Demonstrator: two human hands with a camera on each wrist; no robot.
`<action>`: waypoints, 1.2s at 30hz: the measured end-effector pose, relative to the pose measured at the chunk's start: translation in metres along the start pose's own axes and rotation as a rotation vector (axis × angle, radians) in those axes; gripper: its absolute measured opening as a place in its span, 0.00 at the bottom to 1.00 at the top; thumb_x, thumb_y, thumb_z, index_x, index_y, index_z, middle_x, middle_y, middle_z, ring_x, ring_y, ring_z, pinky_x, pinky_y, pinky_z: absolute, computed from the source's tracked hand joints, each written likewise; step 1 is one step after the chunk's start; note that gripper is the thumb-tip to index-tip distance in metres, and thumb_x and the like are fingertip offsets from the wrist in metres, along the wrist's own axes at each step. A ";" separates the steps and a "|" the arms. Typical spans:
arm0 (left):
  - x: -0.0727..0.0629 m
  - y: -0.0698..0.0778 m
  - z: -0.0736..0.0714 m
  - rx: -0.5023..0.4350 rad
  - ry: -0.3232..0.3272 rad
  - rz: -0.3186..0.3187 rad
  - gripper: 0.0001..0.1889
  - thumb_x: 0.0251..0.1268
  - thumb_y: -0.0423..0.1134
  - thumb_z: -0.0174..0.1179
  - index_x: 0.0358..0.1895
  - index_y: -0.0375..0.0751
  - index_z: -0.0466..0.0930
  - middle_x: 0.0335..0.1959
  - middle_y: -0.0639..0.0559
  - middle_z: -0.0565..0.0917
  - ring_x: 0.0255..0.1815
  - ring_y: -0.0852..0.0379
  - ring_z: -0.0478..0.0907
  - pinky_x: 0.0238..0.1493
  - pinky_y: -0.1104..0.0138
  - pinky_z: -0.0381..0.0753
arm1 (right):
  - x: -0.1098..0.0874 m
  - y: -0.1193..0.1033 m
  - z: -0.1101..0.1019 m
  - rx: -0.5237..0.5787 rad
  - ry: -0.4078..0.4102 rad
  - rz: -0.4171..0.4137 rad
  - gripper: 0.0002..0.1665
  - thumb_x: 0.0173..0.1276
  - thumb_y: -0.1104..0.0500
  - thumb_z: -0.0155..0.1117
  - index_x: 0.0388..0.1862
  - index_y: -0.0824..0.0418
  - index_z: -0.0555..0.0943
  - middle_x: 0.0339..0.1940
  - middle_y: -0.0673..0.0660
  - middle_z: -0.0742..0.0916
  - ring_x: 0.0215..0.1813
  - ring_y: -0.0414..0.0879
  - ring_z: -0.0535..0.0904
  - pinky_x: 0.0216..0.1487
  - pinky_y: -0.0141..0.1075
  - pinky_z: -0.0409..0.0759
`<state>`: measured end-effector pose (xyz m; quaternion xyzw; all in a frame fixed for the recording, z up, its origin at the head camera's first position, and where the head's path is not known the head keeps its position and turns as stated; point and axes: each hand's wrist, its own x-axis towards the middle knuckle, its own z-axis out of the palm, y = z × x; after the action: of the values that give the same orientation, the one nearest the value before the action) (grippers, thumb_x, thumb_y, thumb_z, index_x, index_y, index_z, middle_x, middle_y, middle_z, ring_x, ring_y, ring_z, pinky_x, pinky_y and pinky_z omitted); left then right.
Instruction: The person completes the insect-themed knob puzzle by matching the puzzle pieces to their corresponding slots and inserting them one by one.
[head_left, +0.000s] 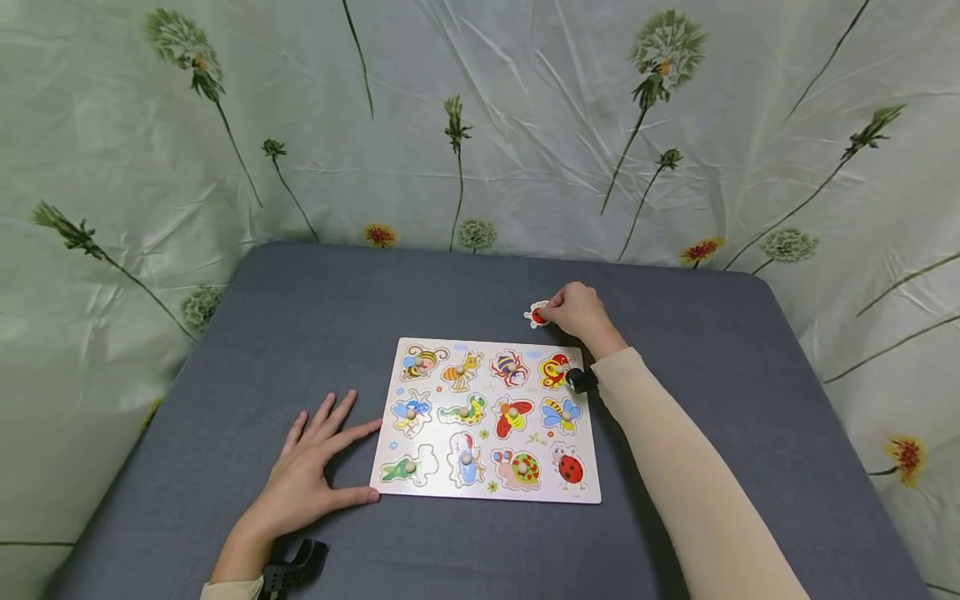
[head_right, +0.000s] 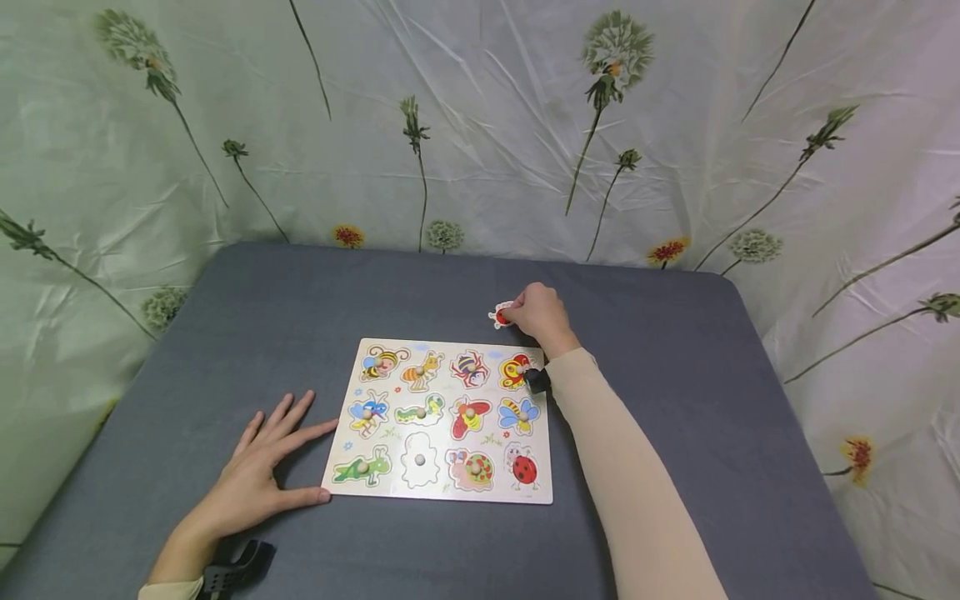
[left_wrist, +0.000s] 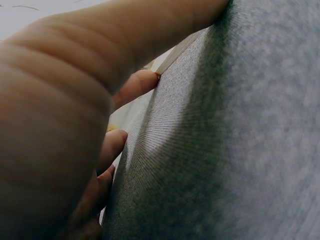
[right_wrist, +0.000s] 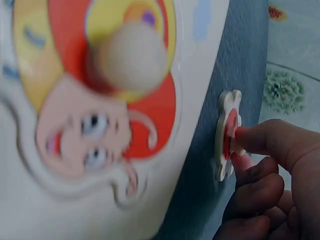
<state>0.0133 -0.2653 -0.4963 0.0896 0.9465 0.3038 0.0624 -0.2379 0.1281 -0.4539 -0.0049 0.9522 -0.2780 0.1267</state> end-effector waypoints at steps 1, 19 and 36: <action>0.000 0.000 0.000 -0.001 0.000 -0.001 0.50 0.46 0.72 0.79 0.78 0.67 0.75 0.91 0.46 0.52 0.92 0.33 0.41 0.84 0.31 0.33 | 0.000 0.002 -0.002 -0.001 0.001 -0.001 0.13 0.74 0.53 0.71 0.37 0.63 0.88 0.43 0.61 0.90 0.38 0.50 0.79 0.36 0.36 0.72; -0.001 0.001 0.000 -0.006 0.004 -0.002 0.50 0.47 0.72 0.79 0.78 0.67 0.75 0.91 0.46 0.52 0.92 0.34 0.41 0.84 0.30 0.33 | 0.015 0.037 -0.009 0.274 -0.057 0.058 0.17 0.78 0.54 0.70 0.54 0.66 0.89 0.42 0.57 0.87 0.37 0.45 0.77 0.38 0.33 0.76; -0.001 0.001 0.000 -0.006 0.005 0.004 0.50 0.47 0.72 0.79 0.78 0.68 0.75 0.91 0.46 0.53 0.92 0.34 0.41 0.84 0.31 0.33 | 0.018 0.047 -0.008 0.388 -0.082 0.080 0.19 0.76 0.51 0.72 0.56 0.65 0.88 0.35 0.49 0.84 0.33 0.44 0.75 0.35 0.33 0.76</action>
<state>0.0144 -0.2651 -0.4955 0.0903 0.9455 0.3070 0.0597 -0.2548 0.1703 -0.4765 0.0459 0.8741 -0.4508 0.1749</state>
